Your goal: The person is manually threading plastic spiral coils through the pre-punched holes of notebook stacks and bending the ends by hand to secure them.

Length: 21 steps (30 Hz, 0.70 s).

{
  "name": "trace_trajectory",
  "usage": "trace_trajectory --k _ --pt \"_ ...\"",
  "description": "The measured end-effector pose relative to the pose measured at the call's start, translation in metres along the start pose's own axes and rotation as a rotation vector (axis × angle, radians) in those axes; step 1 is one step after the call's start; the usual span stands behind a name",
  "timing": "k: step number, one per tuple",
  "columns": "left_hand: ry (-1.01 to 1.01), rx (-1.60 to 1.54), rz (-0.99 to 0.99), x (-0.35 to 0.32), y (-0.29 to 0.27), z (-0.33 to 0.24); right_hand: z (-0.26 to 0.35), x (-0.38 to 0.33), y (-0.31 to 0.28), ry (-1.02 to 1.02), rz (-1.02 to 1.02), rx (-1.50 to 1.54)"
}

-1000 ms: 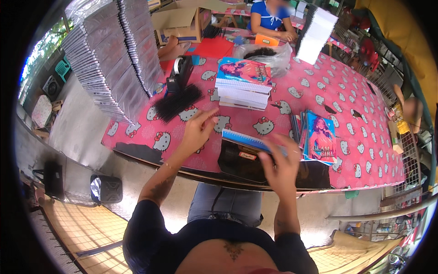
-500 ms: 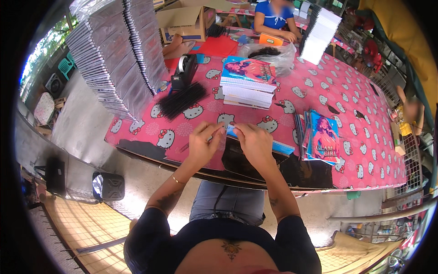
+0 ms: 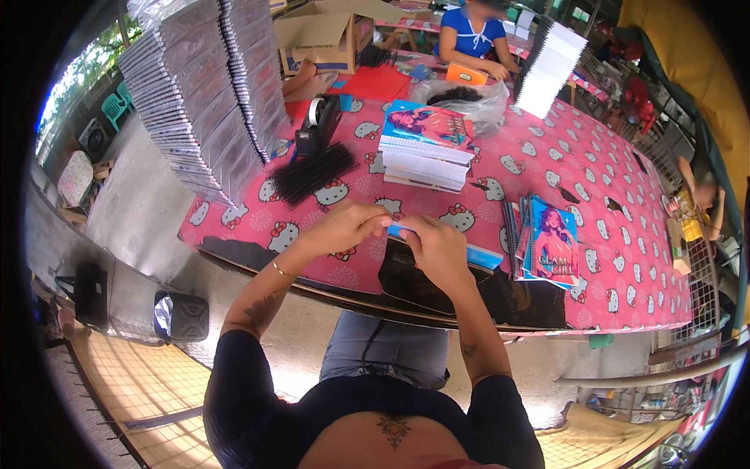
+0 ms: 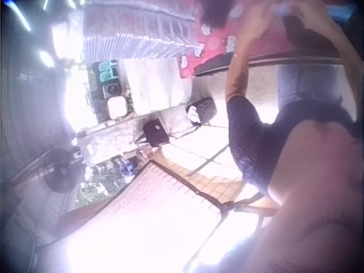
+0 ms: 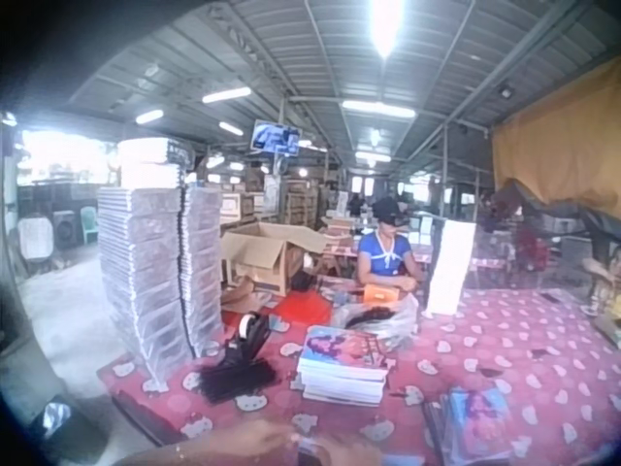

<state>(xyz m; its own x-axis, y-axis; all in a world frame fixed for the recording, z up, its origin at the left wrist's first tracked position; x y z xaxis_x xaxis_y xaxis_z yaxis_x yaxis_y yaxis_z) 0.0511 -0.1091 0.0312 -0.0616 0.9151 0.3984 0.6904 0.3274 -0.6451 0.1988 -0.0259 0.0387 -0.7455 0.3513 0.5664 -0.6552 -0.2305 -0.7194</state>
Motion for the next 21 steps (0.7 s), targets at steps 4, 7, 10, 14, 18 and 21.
trace_trajectory --k 4,7,10,14,18,21 --pt "0.143 0.096 -0.107 0.000 0.002 -0.020 0.010 -0.003 -0.020 -0.066 -0.088 -0.040" --pt "-0.058 0.079 0.085 0.001 0.007 0.007 -0.003 -0.008 -0.018 0.040 0.047 -0.089" --pt "0.064 0.067 -0.021 0.010 0.003 -0.016 -0.016 -0.012 -0.016 0.081 0.079 -0.067" --pt "0.140 0.159 -0.065 0.017 0.003 -0.019 -0.017 -0.009 -0.015 0.063 0.041 -0.041" --pt "0.152 0.269 -0.005 0.015 0.015 -0.001 -0.018 -0.009 -0.014 0.044 0.033 -0.047" --pt "0.045 0.238 0.083 0.017 0.017 -0.001 -0.017 -0.009 -0.017 0.047 0.022 -0.041"
Point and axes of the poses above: each hand's wrist, its own x-axis towards the middle knuckle, its own y-axis out of the palm, z = x × y, the point moved 6 cm from there along x, towards the middle knuckle, and after that the axes turned 2 degrees about -z, right-handed, at the moved point
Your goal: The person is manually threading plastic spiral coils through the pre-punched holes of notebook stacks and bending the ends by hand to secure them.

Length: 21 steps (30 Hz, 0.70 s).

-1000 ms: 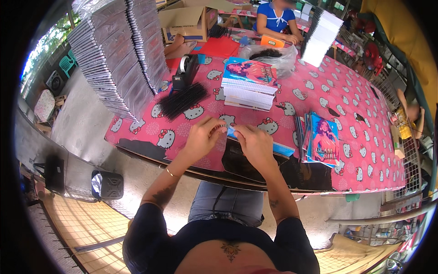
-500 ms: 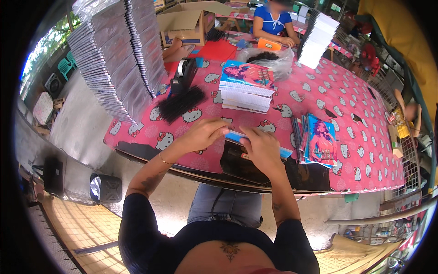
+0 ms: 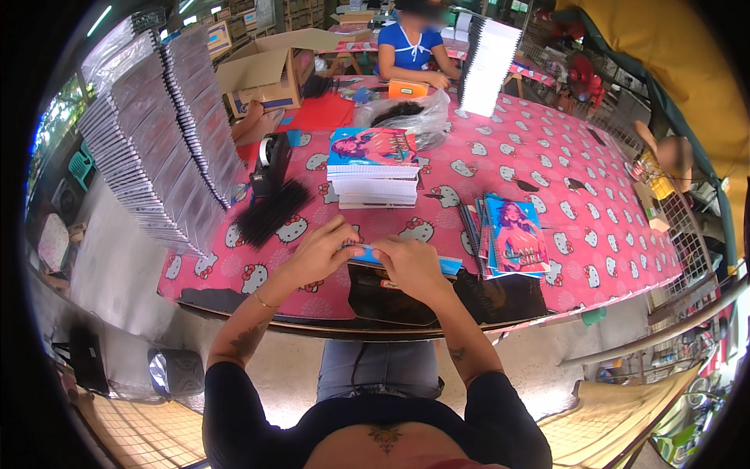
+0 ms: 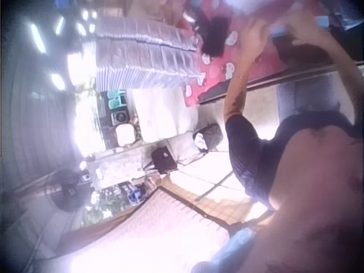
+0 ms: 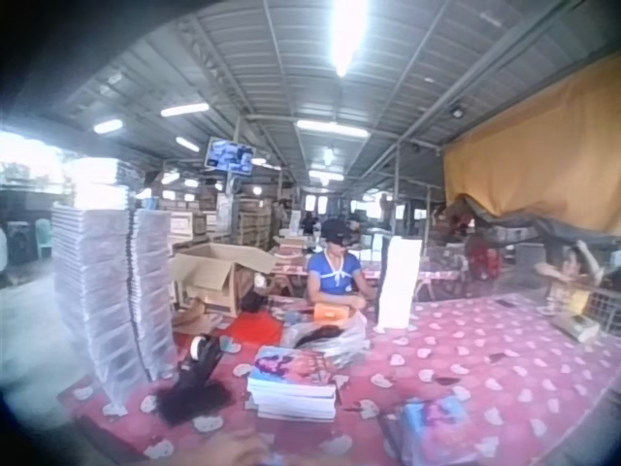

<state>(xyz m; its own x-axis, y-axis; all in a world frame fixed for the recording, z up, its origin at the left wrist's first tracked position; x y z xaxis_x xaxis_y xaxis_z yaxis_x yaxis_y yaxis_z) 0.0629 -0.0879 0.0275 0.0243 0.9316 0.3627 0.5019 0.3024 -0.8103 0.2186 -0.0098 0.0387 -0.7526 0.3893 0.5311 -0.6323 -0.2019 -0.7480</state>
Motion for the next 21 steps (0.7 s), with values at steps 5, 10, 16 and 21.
trace_trajectory --k 5,10,16,21 --pt "0.040 0.504 -0.289 -0.019 0.021 -0.035 -0.002 0.000 0.007 0.018 0.047 -0.030" --pt "-0.073 0.541 -0.278 -0.063 0.081 -0.026 -0.002 0.002 0.004 -0.007 -0.010 0.000" --pt "0.002 0.543 -0.224 -0.077 0.096 -0.032 0.001 -0.022 -0.021 -0.071 -0.047 -0.160" --pt "-0.032 0.788 -0.335 -0.004 0.033 -0.035 -0.014 -0.033 -0.022 0.101 0.118 -0.138"
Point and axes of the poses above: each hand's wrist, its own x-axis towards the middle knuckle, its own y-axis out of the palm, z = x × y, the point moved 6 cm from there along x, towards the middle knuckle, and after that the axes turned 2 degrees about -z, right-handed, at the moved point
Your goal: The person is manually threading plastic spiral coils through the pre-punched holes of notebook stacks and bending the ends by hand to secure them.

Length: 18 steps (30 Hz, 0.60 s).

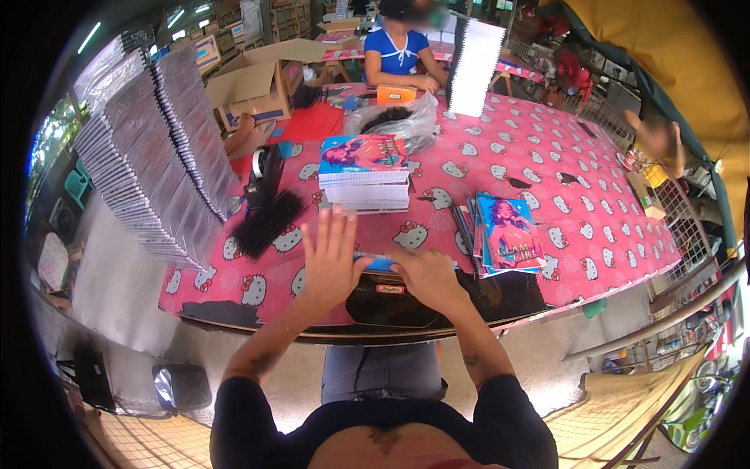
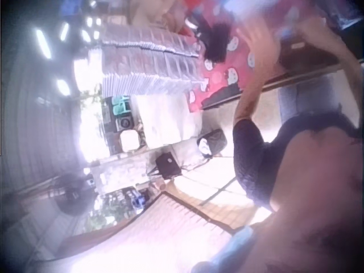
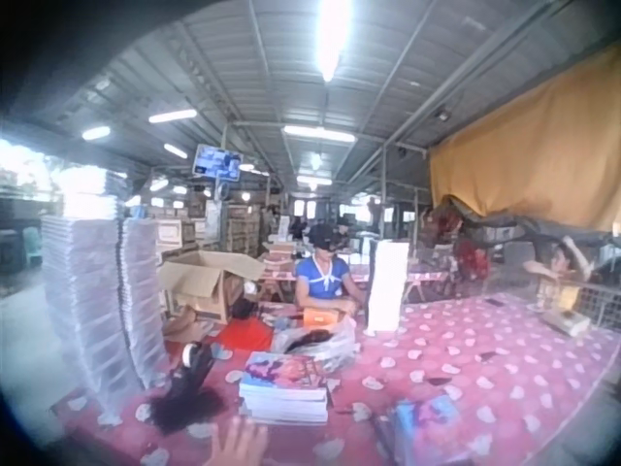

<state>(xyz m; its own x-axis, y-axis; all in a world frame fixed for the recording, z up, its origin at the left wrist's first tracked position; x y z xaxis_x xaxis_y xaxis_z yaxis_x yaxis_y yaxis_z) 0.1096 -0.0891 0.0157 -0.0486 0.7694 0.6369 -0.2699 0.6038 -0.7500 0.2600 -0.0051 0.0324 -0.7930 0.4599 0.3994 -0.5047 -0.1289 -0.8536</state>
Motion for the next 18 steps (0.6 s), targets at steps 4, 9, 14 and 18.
trace_trajectory --k 4,9,14,18 --pt "0.189 -0.473 0.191 -0.085 0.019 -0.047 -0.003 -0.005 -0.008 -0.044 -0.059 0.015" --pt "0.110 -0.024 0.087 0.009 -0.004 -0.022 -0.003 -0.002 -0.010 -0.024 0.020 0.021" --pt "0.156 -0.334 0.174 -0.025 0.004 -0.044 -0.015 -0.004 -0.004 0.010 -0.001 0.027" --pt "0.190 -0.207 0.139 -0.015 0.004 -0.041 -0.005 0.001 -0.009 0.006 0.003 0.039"
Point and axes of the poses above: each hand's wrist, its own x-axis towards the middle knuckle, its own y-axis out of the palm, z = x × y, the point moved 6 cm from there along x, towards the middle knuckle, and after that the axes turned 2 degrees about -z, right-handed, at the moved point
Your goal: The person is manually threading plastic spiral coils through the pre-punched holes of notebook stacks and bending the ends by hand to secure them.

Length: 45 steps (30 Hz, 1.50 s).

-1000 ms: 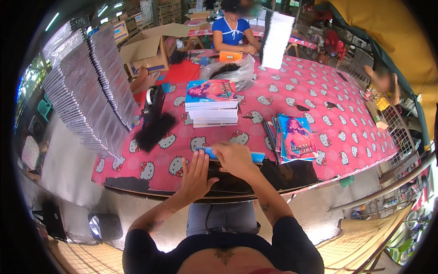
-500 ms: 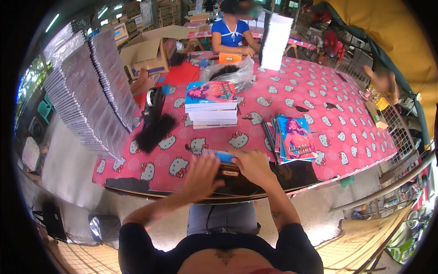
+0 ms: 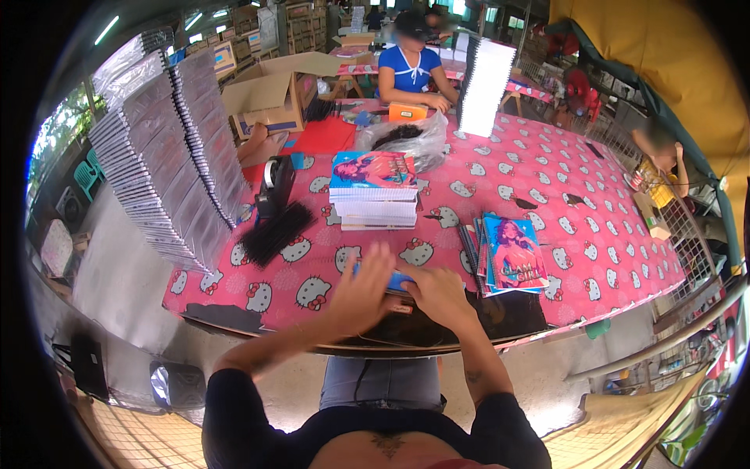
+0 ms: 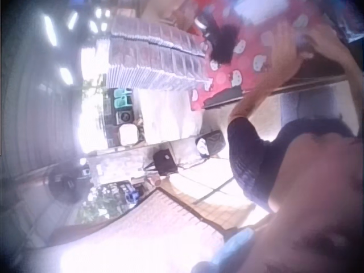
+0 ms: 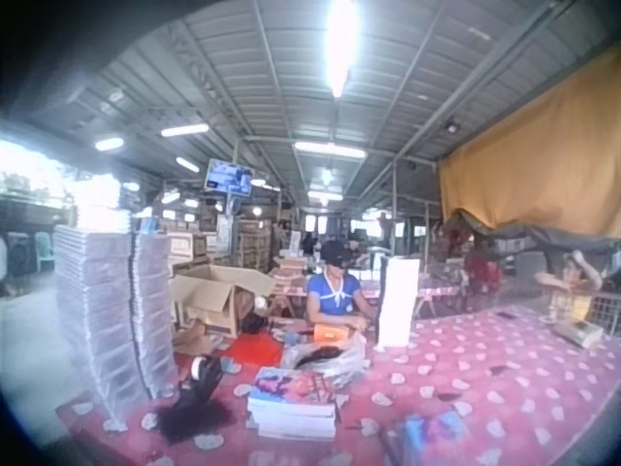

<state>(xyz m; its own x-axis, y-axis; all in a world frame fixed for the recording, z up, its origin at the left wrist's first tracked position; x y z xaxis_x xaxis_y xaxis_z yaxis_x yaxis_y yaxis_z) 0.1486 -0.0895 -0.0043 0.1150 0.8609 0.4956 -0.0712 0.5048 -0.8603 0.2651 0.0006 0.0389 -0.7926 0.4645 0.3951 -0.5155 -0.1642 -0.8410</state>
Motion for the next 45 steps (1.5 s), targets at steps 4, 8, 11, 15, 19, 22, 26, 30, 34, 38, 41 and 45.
trace_trajectory --k 4,8,11,15,19,22,26,30,34,38,41,45 --pt "0.021 -0.143 -0.005 -0.015 0.001 -0.013 -0.002 0.002 -0.002 -0.039 -0.062 -0.023" --pt "0.023 -0.077 -0.037 0.001 0.003 -0.011 -0.005 -0.001 0.004 0.026 -0.021 -0.041" --pt "0.080 -0.300 -0.107 -0.043 0.003 -0.040 -0.006 -0.005 0.002 0.081 0.004 -0.061" --pt "0.010 -0.300 0.133 0.028 -0.016 0.013 -0.002 -0.020 -0.027 -0.016 -0.209 0.100" --pt "0.061 -0.230 0.216 0.046 -0.031 0.000 -0.066 -0.057 -0.005 0.274 -0.265 0.893" --pt "0.092 -0.153 -0.075 0.012 -0.004 -0.032 -0.079 -0.069 0.030 0.323 -0.348 1.036" --pt "0.041 -0.197 -0.039 -0.011 0.007 -0.035 -0.078 -0.061 0.040 0.326 -0.397 1.044" --pt "0.003 -0.047 -0.034 0.022 -0.009 -0.010 -0.064 -0.057 0.050 0.337 -0.369 1.066" --pt "0.120 -0.165 -0.056 -0.015 0.004 -0.042 -0.067 -0.055 0.044 0.259 -0.423 0.924" --pt "0.029 0.007 -0.048 0.018 -0.009 -0.019 -0.061 -0.054 0.044 0.303 -0.274 1.257" --pt "0.233 -0.261 -0.072 -0.034 0.017 -0.055 -0.063 -0.056 0.040 0.195 -0.240 1.089" --pt "-0.001 0.082 -0.083 0.051 -0.011 -0.016 -0.066 -0.059 0.042 0.258 -0.099 0.934"
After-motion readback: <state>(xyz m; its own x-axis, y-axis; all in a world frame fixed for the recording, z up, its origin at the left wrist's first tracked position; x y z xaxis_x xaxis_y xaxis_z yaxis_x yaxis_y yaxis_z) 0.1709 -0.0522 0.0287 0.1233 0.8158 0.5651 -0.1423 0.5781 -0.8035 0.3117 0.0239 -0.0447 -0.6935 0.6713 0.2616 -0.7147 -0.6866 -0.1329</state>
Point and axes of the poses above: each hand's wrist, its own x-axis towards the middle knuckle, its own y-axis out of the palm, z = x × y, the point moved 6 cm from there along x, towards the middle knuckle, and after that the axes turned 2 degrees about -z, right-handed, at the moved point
